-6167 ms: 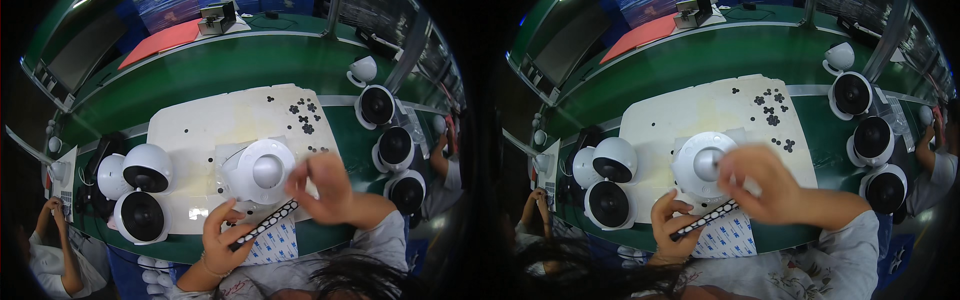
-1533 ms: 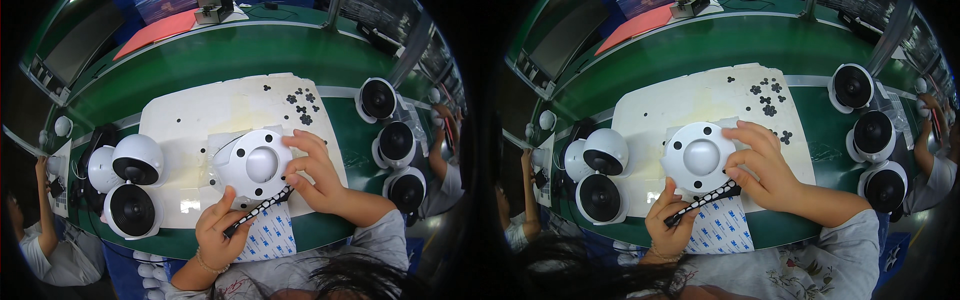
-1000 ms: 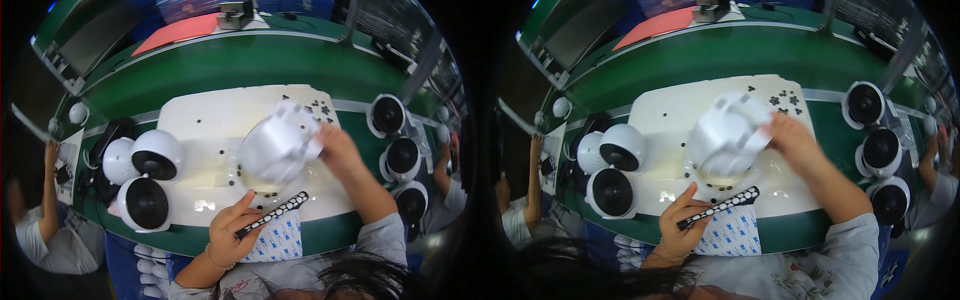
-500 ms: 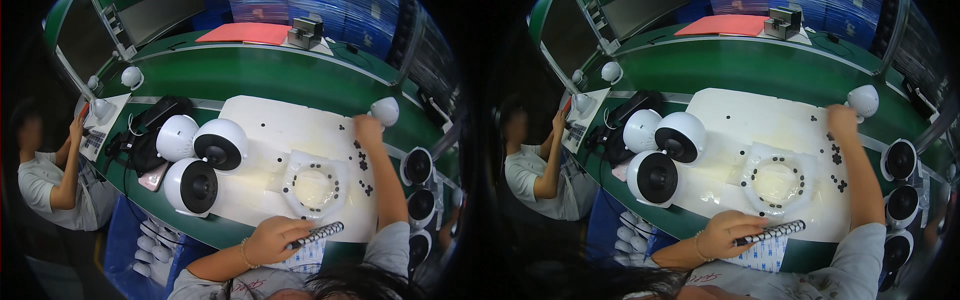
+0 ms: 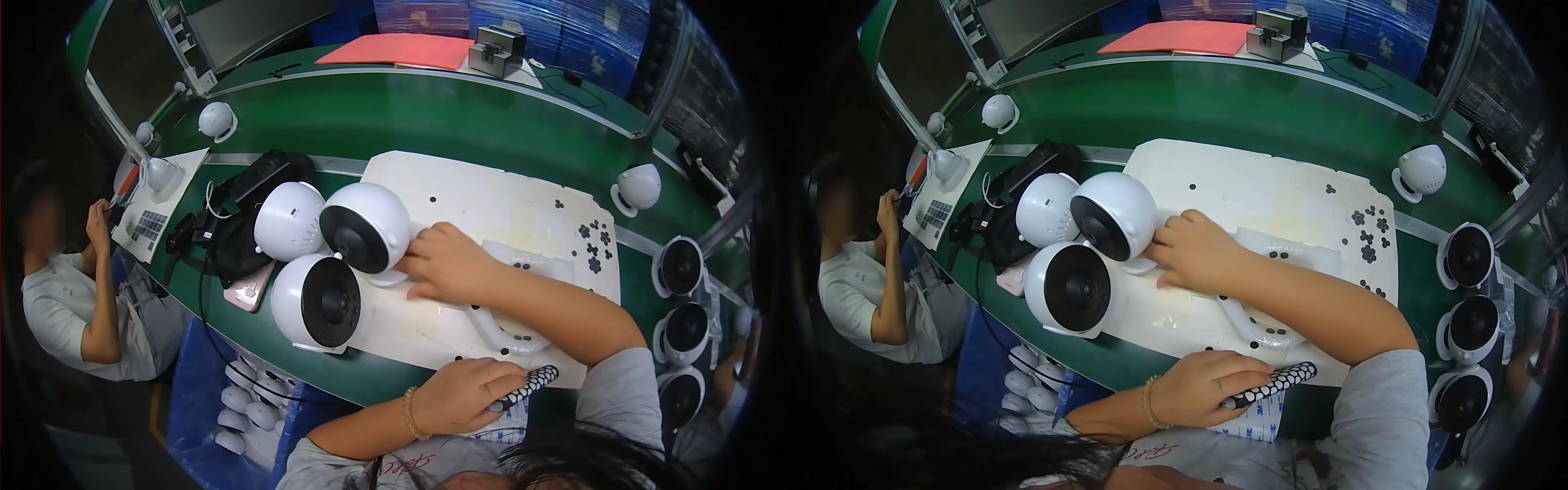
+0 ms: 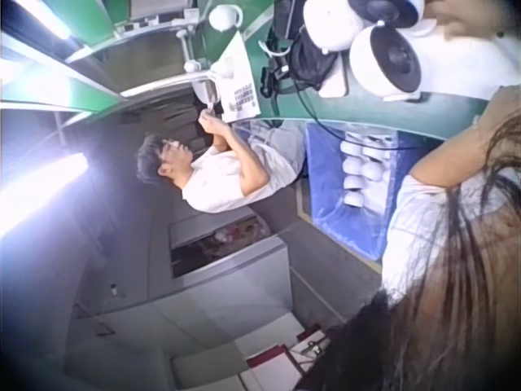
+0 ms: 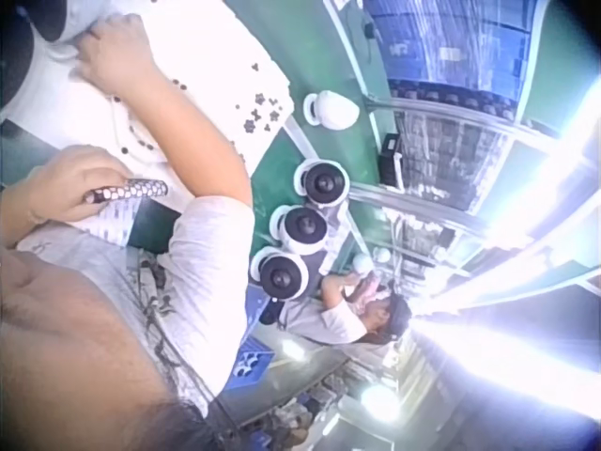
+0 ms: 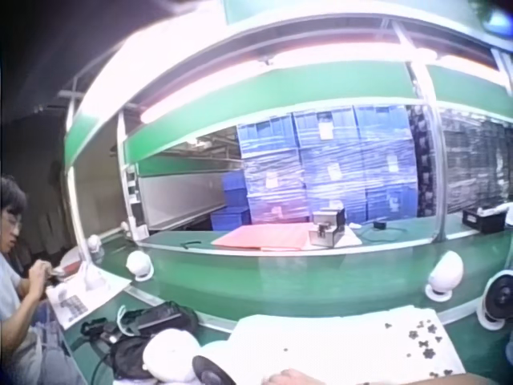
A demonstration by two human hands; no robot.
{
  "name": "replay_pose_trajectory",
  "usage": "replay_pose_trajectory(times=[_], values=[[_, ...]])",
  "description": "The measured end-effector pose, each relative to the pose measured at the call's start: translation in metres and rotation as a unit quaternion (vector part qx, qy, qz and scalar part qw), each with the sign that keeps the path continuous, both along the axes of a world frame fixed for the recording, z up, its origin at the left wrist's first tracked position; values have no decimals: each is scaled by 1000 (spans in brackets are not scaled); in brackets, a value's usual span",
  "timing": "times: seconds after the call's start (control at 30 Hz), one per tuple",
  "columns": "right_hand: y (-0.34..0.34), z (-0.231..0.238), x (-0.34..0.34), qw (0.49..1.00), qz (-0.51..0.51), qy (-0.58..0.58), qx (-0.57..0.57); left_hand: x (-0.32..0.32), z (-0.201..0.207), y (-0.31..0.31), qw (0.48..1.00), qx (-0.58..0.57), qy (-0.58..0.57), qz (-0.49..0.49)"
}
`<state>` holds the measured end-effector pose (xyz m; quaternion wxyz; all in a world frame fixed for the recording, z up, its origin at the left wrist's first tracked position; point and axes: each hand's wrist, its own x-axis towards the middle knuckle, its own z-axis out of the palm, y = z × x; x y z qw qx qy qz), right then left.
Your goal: The person repeatedly picks up small black circular stickers from a sheet and applies them to the white casing of dome security cameras. The person handles multiple camera units one at a time, placing stickers into specific holes on the casing before moving the unit aside and picking up another.
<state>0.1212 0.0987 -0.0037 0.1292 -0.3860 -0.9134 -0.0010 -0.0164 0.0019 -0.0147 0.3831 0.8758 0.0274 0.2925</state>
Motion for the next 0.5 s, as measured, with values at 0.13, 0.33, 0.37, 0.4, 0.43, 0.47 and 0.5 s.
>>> replay_pose_trajectory(times=[0.13,0.33,0.37,0.4,0.43,0.47,0.5], values=[[-2,7,15,993,3,50,106,1,3,0,999,-33,19,12],[-82,57,54,784,-198,558,-188,-5,5,-1,997,-60,-2,43],[-97,58,69,715,-179,635,-232,-3,10,-1,995,-85,-3,44],[-110,59,78,704,-206,638,-233,-2,12,-2,993,-105,0,48],[-121,57,83,691,-229,644,-236,-3,12,-2,991,-124,7,55],[-130,55,87,677,-251,649,-239,-3,13,-2,988,-142,14,63],[-137,50,88,679,-265,640,-243,-2,15,-1,987,-141,-8,77]])
